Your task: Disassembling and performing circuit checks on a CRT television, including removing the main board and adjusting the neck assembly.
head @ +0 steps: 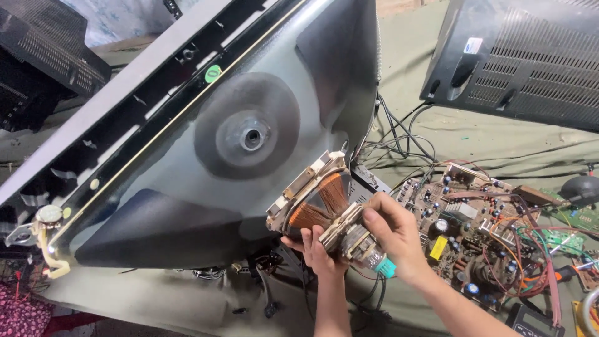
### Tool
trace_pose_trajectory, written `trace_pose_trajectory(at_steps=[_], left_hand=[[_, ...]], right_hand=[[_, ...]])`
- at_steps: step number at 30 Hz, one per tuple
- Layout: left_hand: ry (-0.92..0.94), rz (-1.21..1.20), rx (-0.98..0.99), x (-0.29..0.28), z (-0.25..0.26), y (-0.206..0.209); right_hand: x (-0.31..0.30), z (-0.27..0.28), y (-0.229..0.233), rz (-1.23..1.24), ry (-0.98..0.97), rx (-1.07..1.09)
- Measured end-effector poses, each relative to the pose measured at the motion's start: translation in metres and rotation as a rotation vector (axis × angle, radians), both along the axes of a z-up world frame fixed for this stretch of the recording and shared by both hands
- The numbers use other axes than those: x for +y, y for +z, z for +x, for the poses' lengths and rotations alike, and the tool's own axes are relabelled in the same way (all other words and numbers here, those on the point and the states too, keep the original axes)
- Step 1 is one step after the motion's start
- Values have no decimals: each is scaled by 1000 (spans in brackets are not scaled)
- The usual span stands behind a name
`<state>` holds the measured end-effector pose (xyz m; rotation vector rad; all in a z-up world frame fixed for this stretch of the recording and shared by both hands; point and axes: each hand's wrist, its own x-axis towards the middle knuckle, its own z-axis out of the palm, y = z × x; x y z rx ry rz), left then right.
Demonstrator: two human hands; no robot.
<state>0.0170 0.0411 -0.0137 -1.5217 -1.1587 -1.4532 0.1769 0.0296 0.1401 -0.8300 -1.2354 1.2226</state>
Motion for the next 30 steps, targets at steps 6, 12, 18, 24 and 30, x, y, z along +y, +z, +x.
trace_pose_trajectory(at_steps=[6, 12, 18, 24, 30], left_hand=[[-100, 160, 88, 9, 1, 34], [-51, 180, 55, 10, 11, 59], [-54, 93, -181, 6, 28, 57], [246, -52, -103, 5, 31, 36], [31, 30, -95, 10, 17, 5]], right_hand=[[9, 3, -5, 85, -96, -133], [17, 21, 22, 117, 67, -446], [21, 18, 30, 142, 208, -576], [31, 12, 16, 275, 197, -539], [26, 9, 9, 206, 186, -467]])
